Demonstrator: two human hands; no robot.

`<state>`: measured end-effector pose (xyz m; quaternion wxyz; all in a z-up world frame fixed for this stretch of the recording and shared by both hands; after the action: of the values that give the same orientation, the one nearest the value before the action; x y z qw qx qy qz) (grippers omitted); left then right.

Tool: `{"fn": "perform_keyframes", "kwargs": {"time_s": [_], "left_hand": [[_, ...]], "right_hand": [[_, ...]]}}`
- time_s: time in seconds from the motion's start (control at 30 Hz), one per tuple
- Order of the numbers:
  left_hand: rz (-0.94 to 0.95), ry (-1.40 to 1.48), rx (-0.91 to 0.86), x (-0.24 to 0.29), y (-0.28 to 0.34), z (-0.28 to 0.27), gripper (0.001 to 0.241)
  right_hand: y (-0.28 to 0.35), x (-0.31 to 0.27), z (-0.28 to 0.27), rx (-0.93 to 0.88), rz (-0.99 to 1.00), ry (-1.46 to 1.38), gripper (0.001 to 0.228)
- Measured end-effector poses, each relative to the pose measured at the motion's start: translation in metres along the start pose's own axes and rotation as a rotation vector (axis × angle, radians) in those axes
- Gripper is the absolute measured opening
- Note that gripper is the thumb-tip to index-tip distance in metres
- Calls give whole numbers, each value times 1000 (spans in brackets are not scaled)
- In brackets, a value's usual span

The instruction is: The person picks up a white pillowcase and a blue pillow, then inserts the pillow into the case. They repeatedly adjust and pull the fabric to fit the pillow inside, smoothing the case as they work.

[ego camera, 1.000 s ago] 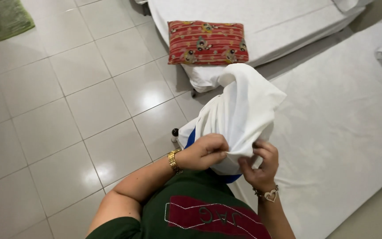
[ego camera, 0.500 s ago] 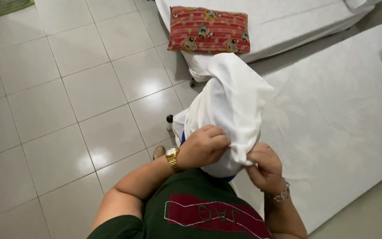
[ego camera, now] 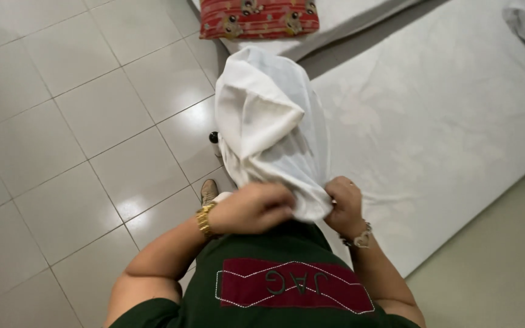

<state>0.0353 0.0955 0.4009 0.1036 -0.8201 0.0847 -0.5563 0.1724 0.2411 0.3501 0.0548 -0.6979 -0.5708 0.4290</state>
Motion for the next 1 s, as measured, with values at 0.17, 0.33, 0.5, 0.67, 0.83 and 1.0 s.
{"fn": "perform_keyframes", "kwargs": {"time_s": [0.17,0.33,0.5,0.67,0.83,1.0], "left_hand": [[8,-402,455,4,-12,-38,24],[202,-640,467,4,-23,-20,16],[265,24,121,22,-36,12,13],[78,-89,-115,-42,-31,58,23],[-74,-233,-147,-76,-9,55,45],[-54,4,-251,-63,-3,59,37]], "right_hand": [[-11,-30,-10,147,-104,164,30],[-23,-47,-13,64,-234,110,23],[3,30,13,182,-124,169,37],[39,143,39,369,381,-174,12],[-23,74,-8,67,318,-664,34],[-64,89,-28,67,484,-784,45]]}}
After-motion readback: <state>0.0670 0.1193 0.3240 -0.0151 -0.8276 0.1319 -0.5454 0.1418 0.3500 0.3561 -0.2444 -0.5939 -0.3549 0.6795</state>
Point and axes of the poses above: each hand's wrist, its own y-axis away from the middle knuckle, its own z-axis out of the palm, x = y × z, the point moved 8 cm from there along -y, towards the middle knuckle, and after that the axes turned 6 degrees about x, right-handed, at the moved point
